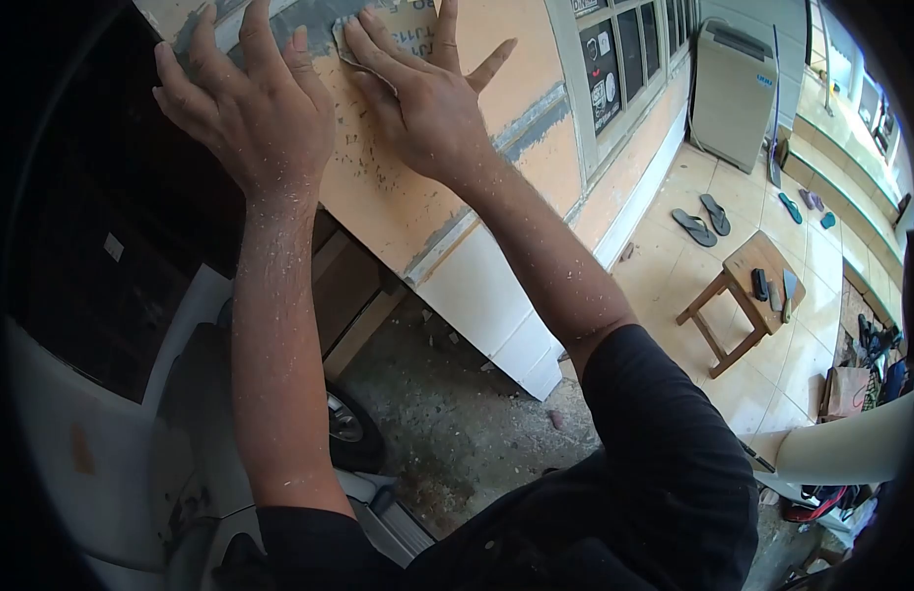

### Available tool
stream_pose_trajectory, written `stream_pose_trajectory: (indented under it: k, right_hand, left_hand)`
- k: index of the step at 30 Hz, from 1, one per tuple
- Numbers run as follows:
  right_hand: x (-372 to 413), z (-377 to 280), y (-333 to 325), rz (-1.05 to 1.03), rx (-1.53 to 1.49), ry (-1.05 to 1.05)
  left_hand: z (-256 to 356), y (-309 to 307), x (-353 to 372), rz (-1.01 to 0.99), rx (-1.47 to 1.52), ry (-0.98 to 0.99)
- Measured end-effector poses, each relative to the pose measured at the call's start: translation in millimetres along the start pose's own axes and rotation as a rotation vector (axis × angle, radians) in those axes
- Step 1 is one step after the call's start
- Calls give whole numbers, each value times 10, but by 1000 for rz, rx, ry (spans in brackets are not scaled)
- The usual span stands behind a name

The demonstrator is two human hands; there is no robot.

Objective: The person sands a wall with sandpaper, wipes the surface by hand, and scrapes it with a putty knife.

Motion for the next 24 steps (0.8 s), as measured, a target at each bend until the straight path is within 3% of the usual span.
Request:
stream_pose_trajectory:
  k: [2, 3, 5, 7, 10, 11, 12, 13, 14, 15, 17, 18, 20, 21, 23, 24]
  right_hand:
    - [-189, 34, 97, -103, -531, -66]
    - [-45, 79, 64, -98, -522, -66]
    - [514, 155, -143, -29, 77, 34]
    - [1273, 478, -71, -159, 18, 160]
    - [1361, 433, -61, -157, 38, 224]
    - [1028, 360, -40, -115, -23, 136]
    - [651, 159, -104, 66, 121, 43]
    - [214, 189, -60, -50, -301, 24]
    - [-89, 52, -146, -40, -1, 39]
    - [-229, 69, -123, -43, 2, 44]
    - [-302, 109, -91, 131, 55, -250]
    - [-112, 232, -84, -113, -187, 29]
    - [636, 487, -68, 100, 186, -52]
    - [1063, 796, 23, -109, -119, 44]
    - [1839, 1035, -24, -202, 75, 163]
    - [1835, 1068, -30, -184, 47, 159]
  left_hand:
    - [31, -16, 3, -70, -90, -43]
    - [29, -20, 20, -64, -81, -44]
    - [-5, 17, 34, -47, -46, -44]
    - [-22, 57, 44, -58, -67, -54]
    - [-16, 79, 31, -72, -85, -68]
    - [-16, 66, 49, -53, -82, -43]
    - [-13, 74, 82, -78, -62, -26]
    - [-32, 90, 93, -47, -64, -23]
    - [-56, 115, 74, -7, -71, -24]
    - [-57, 140, 50, -9, -65, -24]
    - [-34, 141, 72, 91, 79, -45]
    - [-48, 150, 64, 92, 86, -52]
    - [-88, 165, 59, 96, 36, -10]
    - [-2, 114, 20, 100, 33, -23]
    - [237, -28, -50, -19, -350, -143]
    - [159, 64, -12, -42, -363, -149]
Point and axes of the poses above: each hand's wrist, its own x-axis away from the middle knuckle, its own y-axis out of the palm, z = x × y, the point moved 1 cm from there along -x, towards the middle knuckle, and after that the axes turned 13 degrees about y, right-handed, at the moved point
